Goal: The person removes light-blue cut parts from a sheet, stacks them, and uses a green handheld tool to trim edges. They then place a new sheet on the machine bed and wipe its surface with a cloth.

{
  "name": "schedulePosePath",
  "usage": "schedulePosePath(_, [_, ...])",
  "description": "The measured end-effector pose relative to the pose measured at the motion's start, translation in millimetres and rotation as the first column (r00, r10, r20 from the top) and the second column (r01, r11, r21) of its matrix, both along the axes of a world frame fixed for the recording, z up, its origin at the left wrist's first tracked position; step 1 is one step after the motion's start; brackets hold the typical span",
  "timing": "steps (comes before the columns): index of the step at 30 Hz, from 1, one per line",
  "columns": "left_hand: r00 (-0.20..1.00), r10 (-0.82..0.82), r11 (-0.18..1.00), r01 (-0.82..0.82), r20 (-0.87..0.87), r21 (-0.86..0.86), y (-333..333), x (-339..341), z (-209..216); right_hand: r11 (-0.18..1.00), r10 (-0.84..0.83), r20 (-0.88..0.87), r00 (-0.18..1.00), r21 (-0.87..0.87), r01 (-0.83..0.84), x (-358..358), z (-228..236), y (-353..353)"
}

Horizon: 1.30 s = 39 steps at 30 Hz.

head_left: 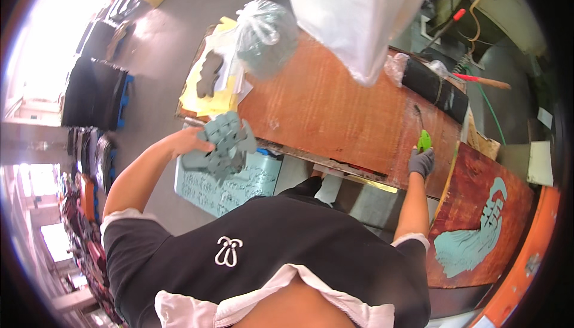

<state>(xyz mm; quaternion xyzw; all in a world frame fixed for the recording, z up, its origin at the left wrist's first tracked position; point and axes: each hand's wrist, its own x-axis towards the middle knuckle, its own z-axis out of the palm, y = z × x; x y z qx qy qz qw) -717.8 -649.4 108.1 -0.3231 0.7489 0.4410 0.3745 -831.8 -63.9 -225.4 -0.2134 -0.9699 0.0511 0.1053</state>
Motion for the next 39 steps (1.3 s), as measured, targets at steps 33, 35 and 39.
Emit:
schedulePosePath(33, [0.970,0.127,0.931,-0.045,-0.206,0.363,137.5,-41.9,-102.7,0.009,0.673,-0.559,0.484,-0.648,-0.762,98.3,163.2,-230.7])
schedulePosePath(35, [0.941,-0.107,0.982,0.150,-0.321,0.113,129.6,-47.0,-93.0,-0.015,0.752,-0.522,0.404,-0.625,-0.781,97.7,167.2,-228.6])
schedulePosePath(39, [0.534,-0.719,0.693,0.506,-0.445,-0.513,117.9,-60.7,-54.3,0.068,0.832,-0.330,0.445,-0.736,-0.673,98.9,173.9,-234.0])
